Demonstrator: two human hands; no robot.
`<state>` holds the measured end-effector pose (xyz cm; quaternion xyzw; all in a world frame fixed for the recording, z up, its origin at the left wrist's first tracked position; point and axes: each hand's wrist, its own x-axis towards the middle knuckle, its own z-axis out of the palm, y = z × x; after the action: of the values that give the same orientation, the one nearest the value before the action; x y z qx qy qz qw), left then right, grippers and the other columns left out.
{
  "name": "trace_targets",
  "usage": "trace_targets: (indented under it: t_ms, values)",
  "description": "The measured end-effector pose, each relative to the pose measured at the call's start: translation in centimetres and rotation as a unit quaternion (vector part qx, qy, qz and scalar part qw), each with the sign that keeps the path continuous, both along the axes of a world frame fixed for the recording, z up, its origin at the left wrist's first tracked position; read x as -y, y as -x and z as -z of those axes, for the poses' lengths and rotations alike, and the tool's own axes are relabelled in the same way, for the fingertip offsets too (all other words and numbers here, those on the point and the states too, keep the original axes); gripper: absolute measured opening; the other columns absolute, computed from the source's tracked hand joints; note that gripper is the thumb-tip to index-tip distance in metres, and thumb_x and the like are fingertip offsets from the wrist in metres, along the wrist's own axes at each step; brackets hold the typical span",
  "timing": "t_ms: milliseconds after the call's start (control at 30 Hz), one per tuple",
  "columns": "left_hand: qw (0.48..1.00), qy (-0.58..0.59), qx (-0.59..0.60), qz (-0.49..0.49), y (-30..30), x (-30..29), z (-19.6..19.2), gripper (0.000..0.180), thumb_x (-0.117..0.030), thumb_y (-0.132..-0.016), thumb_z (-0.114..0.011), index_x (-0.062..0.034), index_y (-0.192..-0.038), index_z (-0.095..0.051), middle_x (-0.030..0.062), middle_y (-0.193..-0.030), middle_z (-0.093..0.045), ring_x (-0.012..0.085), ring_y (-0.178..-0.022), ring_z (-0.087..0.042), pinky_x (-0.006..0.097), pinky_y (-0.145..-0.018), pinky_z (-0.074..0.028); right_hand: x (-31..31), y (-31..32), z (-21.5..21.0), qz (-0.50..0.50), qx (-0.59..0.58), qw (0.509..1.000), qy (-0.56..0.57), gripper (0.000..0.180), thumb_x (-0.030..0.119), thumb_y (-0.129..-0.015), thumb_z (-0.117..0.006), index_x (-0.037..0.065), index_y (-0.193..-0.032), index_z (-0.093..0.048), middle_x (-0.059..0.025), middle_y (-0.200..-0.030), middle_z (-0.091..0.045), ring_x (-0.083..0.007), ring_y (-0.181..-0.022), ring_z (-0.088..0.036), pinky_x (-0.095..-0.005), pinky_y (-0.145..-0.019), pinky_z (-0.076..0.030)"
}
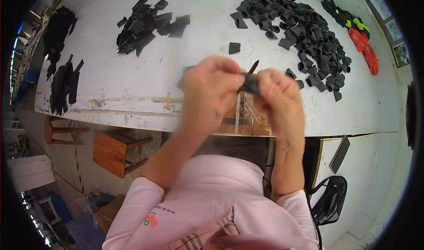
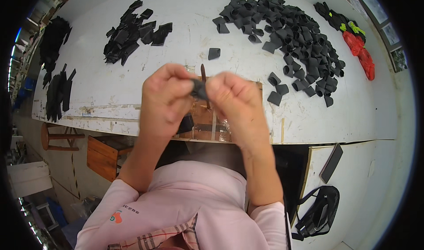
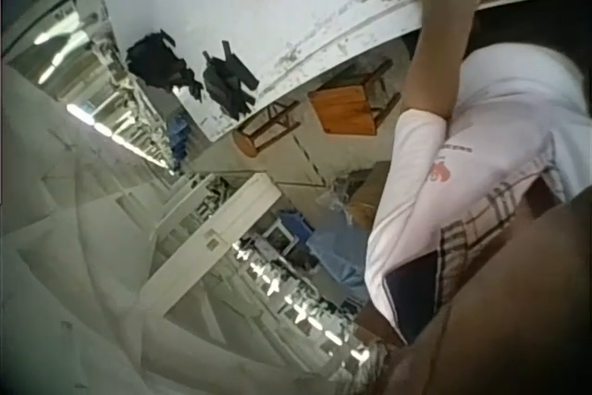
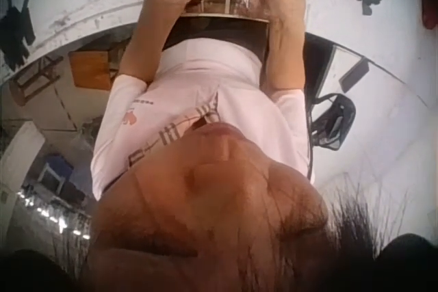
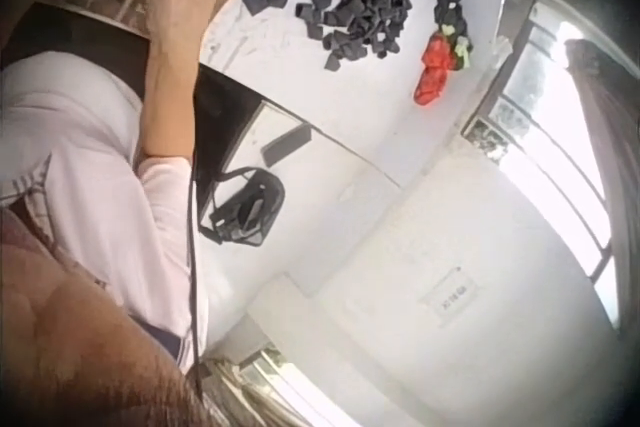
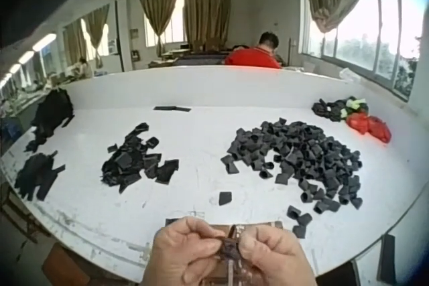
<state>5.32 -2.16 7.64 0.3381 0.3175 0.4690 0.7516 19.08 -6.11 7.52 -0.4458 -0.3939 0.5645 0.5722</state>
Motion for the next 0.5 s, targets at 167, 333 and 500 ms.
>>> trace_targets:
  t_ms: [167,333,500]
  values:
    - [0.846,0.194,0.437,0.235,0.8,-2.3,1.1,0.023,-0.009,-0.091,-0.034,0.0044,-0.100,-0.050,0.0140,-0.077,-0.059,0.0035,-0.029,-0.027,0.016,-0.028,-0.019,-3.5,-1.0,-0.7,-0.087,-0.038,0.995,-0.014,0.023,0.025,-0.085,-0.054,0.006,-0.072,-0.054,0.0055,-0.058,-0.042,-0.0030,-0.050,-0.034,-0.0168,-0.045,-0.026]
    - [0.947,0.149,0.246,0.147,0.5,-1.6,2.2,0.013,-0.004,-0.086,-0.045,-0.0009,-0.098,-0.049,0.0059,-0.071,-0.055,0.0022,-0.033,-0.030,0.015,-0.031,-0.021,-3.3,-1.4,1.6,-0.127,-0.100,0.986,-0.028,0.022,0.024,-0.084,-0.056,0.005,-0.074,-0.055,0.0043,-0.062,-0.046,-0.0045,-0.052,-0.035,-0.0179,-0.047,-0.029]
    - [0.936,-0.326,-0.093,-0.096,-0.7,-1.7,1.8,0.042,-0.002,-0.077,-0.058,0.0017,-0.116,-0.043,0.0079,-0.080,-0.058,0.0105,-0.064,-0.053,0.021,-0.057,-0.043,-2.6,-0.4,-0.5,0.145,0.340,0.919,-0.139,0.018,0.018,-0.083,-0.057,0.000,-0.083,-0.057,-0.0028,-0.064,-0.051,-0.0101,-0.058,-0.046,-0.0216,-0.052,-0.037]
